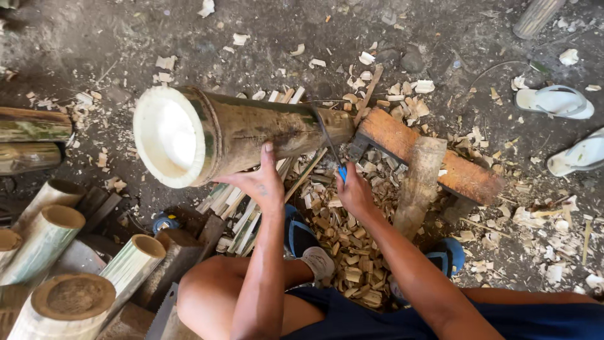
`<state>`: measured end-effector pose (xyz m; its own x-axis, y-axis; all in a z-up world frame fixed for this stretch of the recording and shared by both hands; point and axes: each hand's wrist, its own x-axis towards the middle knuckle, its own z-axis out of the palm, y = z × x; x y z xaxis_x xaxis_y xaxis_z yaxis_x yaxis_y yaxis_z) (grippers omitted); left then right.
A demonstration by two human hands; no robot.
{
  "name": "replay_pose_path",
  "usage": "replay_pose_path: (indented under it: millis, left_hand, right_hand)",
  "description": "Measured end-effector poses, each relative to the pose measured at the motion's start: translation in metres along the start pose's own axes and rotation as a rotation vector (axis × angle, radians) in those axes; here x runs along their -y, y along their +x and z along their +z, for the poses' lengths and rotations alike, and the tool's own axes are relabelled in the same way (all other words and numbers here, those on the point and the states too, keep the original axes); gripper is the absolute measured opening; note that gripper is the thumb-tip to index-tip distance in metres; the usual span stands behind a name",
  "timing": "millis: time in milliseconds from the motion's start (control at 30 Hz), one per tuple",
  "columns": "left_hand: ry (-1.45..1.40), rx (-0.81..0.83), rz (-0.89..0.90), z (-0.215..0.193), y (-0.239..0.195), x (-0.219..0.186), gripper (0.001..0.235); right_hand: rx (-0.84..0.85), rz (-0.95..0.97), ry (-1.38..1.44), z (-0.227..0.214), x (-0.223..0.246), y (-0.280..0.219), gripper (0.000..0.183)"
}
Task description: The person splits bamboo staves using a knife and a wooden mallet. They position the knife against a bamboo piece and strike the knife with the mallet to split the material into thin strips.
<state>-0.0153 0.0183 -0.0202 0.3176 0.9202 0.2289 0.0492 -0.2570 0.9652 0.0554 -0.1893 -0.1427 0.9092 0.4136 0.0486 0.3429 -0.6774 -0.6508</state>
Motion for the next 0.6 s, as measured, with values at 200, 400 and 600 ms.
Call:
replay_pose_path:
  millis: [200, 400, 600]
  left_hand:
    - [-0.136, -0.026, 0.121, -0.007, 0.016, -0.015, 0.144]
    - [-0.210, 0.015, 0.283, -0.004, 0.014, -0.029, 0.147]
    - [-0.191, 0.272, 0.287, -0.020, 0.036, -0.031, 0.140]
  right_hand:
    - [0.264, 0.402, 0.172, -0.013, 0.000, -0.010, 0.033]
    - [0.134, 0.325, 0.150, -0.012, -0.007, -0.021, 0.037]
    - [0.130, 0.313, -0.011, -0.036, -0.041, -0.028, 0.047]
